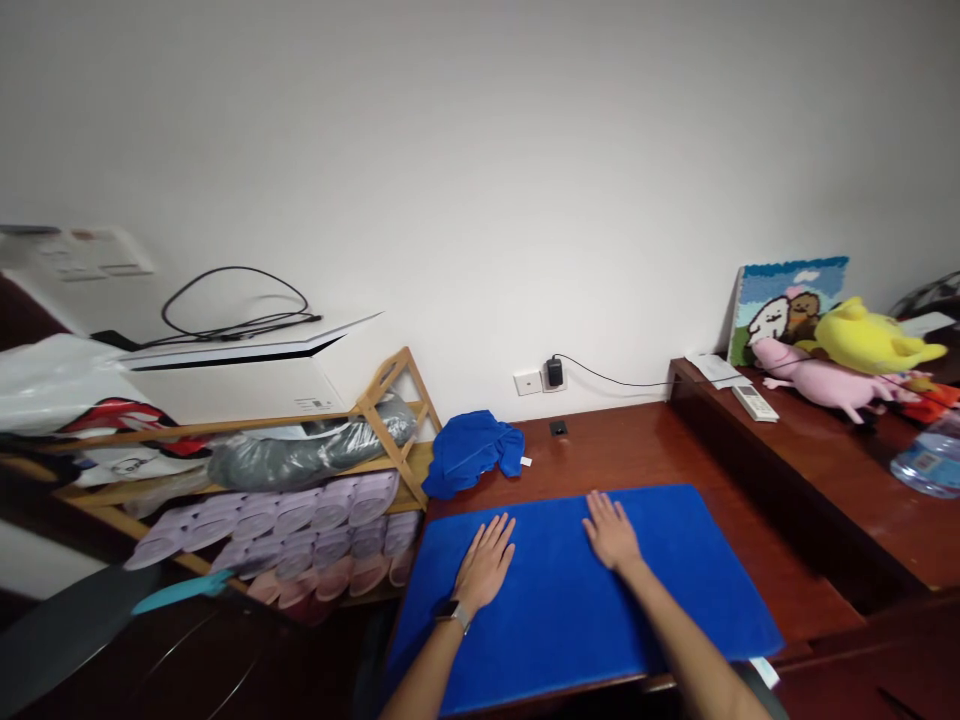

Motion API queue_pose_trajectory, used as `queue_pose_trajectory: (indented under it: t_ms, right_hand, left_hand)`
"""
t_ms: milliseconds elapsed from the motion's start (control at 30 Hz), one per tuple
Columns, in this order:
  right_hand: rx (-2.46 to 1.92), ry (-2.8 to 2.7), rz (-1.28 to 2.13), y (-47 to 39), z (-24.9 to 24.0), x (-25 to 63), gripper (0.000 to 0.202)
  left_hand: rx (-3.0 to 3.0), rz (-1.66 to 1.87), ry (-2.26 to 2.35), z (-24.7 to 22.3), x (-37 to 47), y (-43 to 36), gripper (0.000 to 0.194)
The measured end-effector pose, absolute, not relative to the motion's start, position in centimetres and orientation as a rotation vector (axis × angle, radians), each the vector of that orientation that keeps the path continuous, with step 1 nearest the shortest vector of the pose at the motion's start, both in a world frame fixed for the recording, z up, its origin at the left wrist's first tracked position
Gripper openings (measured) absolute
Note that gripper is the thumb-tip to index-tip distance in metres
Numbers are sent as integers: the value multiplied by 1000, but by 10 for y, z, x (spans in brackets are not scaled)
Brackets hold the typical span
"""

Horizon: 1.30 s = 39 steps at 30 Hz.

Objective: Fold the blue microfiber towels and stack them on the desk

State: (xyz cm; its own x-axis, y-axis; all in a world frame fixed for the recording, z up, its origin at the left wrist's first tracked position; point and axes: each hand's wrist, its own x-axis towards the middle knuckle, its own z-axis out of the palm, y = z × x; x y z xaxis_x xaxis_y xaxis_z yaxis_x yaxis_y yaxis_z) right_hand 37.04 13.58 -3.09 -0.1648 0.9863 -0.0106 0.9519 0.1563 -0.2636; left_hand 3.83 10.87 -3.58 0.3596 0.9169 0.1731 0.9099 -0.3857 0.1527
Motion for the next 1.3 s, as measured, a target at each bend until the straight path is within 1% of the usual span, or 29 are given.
queue_pose_trajectory:
  t_ms: [100,167,233,333,467,533,600,700,767,833,933,1100,1167,1233,1300]
  right_hand:
    - [-2279,-2042,247,140,-41,481,72]
    - [-2400,-1922,218,138,-52,538,75]
    - [-2421,-1885,216,136,-61,573,77]
    - [-2435,-1886,228,135,-61,587,77]
    - [-2459,-1856,202,140,-25,543,73]
    - [-2311,-1918,114,136,-5,493,70]
    - [-2018,-2045,55,122,5,427,66]
    - [-1650,-2234,211,89,-3,327,62]
    - [-1568,-2305,324,70,-15,284,63]
    - [-1580,-2323,373,60,-26,271,63]
    - [-1733,-2266,343,60,-33,312,64]
    - [-2196,-2009,198,59,-45,462,70]
    - [-2398,-1847,189,54,-53,517,76]
    - [-2441,-1794,175,49,-60,555,78]
    - [-2441,-1786,171,46,-59,570,78]
  left_hand:
    - [2528,348,1749,-34,42,109,55]
    - [2510,348,1765,-34,43,108,55]
    - [2498,342,1768,-34,43,107,55]
    - [2471,297,1768,-29,42,108,55]
    - [2453,250,1753,-14,46,113,56]
    - [2509,335,1727,-6,56,111,55]
    - [2582,447,1669,-3,71,106,55]
    - [2653,496,1575,-8,92,92,54]
    - [2665,449,1561,-16,94,83,54]
    - [2622,392,1642,-25,79,75,53]
    - [2469,323,1884,-34,32,65,54]
    - [2325,238,2127,-41,-48,46,58]
    - [2330,233,2152,-43,-62,40,59]
    - [2340,244,2167,-43,-66,38,59]
    - [2341,251,2177,-40,-66,38,57]
